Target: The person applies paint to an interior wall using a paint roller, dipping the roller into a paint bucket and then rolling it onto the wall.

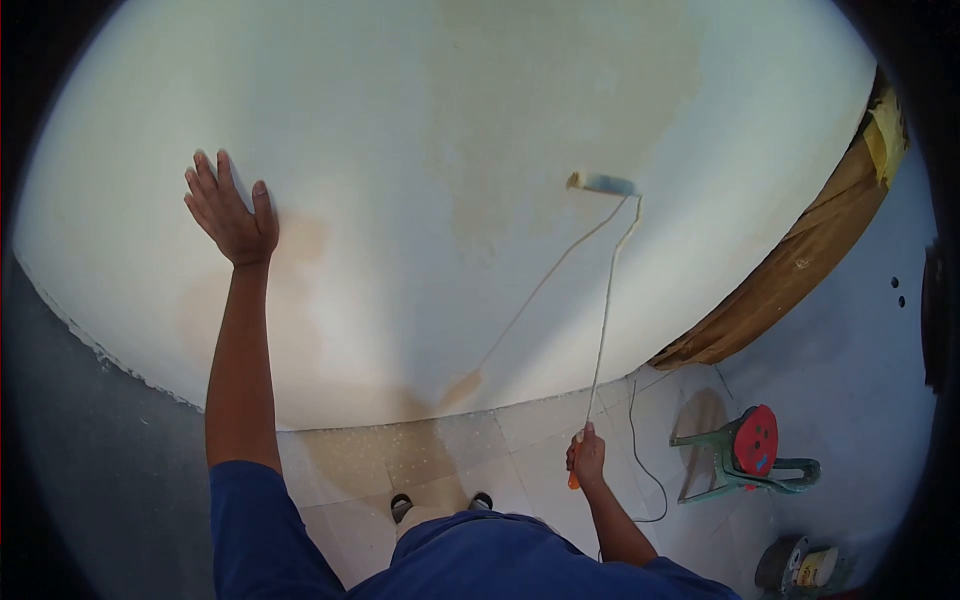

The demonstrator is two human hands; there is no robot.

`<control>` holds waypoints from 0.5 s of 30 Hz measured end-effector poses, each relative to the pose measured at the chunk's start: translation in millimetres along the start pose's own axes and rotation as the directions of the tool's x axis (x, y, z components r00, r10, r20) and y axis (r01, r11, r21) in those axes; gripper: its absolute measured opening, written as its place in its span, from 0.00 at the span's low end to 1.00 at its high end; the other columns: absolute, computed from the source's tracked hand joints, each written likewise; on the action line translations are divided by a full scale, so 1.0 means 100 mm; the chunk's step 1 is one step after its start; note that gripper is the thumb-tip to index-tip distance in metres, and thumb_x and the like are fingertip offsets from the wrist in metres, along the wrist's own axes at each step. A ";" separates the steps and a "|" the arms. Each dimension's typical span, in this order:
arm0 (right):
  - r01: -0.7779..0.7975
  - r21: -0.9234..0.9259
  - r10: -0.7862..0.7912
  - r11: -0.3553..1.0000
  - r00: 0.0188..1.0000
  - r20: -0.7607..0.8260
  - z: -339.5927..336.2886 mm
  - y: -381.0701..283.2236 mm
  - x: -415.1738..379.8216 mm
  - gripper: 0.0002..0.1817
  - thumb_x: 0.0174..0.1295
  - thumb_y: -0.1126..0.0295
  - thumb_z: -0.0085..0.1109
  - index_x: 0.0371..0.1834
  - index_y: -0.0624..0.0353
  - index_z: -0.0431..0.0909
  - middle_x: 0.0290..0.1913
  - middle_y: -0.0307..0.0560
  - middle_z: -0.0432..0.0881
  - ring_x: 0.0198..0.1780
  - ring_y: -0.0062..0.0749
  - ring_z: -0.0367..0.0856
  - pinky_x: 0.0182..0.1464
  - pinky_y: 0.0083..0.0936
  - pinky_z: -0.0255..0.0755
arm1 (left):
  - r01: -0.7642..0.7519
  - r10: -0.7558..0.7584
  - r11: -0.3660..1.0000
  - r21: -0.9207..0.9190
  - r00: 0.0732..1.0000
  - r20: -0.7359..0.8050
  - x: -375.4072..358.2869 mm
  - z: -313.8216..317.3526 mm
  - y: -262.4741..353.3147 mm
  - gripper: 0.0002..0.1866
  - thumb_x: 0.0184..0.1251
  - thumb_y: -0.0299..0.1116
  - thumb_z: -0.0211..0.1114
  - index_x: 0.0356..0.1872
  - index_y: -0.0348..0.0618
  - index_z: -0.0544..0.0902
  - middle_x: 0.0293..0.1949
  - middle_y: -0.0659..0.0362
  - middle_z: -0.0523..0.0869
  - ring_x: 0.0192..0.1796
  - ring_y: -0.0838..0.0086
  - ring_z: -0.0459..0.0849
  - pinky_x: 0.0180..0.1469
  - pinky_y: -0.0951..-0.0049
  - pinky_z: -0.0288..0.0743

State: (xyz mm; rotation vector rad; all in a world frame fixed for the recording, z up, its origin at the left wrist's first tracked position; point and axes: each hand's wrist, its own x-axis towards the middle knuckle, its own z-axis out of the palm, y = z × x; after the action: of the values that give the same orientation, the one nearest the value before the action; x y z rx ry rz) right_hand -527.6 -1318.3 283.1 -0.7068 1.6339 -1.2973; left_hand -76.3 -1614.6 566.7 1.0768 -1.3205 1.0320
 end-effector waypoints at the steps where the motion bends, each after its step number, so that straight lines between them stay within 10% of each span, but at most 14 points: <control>1: -0.046 0.013 0.047 0.999 0.999 -0.026 0.00 -0.10 0.02 0.30 0.69 0.42 0.35 0.17 0.54 0.63 0.11 0.36 0.63 0.10 0.19 0.61 0.12 0.19 0.57 | 0.000 0.000 1.000 0.003 1.000 0.000 0.00 0.00 0.00 0.29 0.66 0.42 0.50 0.67 0.44 0.63 0.71 0.49 0.56 0.72 0.49 0.52 0.68 0.42 0.40; 15: 0.002 -0.070 -0.003 0.998 1.000 -0.020 -0.08 0.19 -0.03 0.31 0.70 0.44 0.35 0.11 0.52 0.59 0.08 0.34 0.60 0.09 0.18 0.60 0.11 0.18 0.55 | 0.027 -0.027 0.999 -0.026 1.000 0.006 0.00 0.02 0.00 0.30 0.65 0.44 0.51 0.68 0.49 0.63 0.72 0.52 0.55 0.73 0.51 0.51 0.69 0.44 0.37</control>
State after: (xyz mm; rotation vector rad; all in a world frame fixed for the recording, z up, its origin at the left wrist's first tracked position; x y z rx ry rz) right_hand -531.7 -1306.9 266.4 -0.7402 1.7019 -1.2578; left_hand -77.1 -1616.6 566.2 1.0761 -1.3166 0.9903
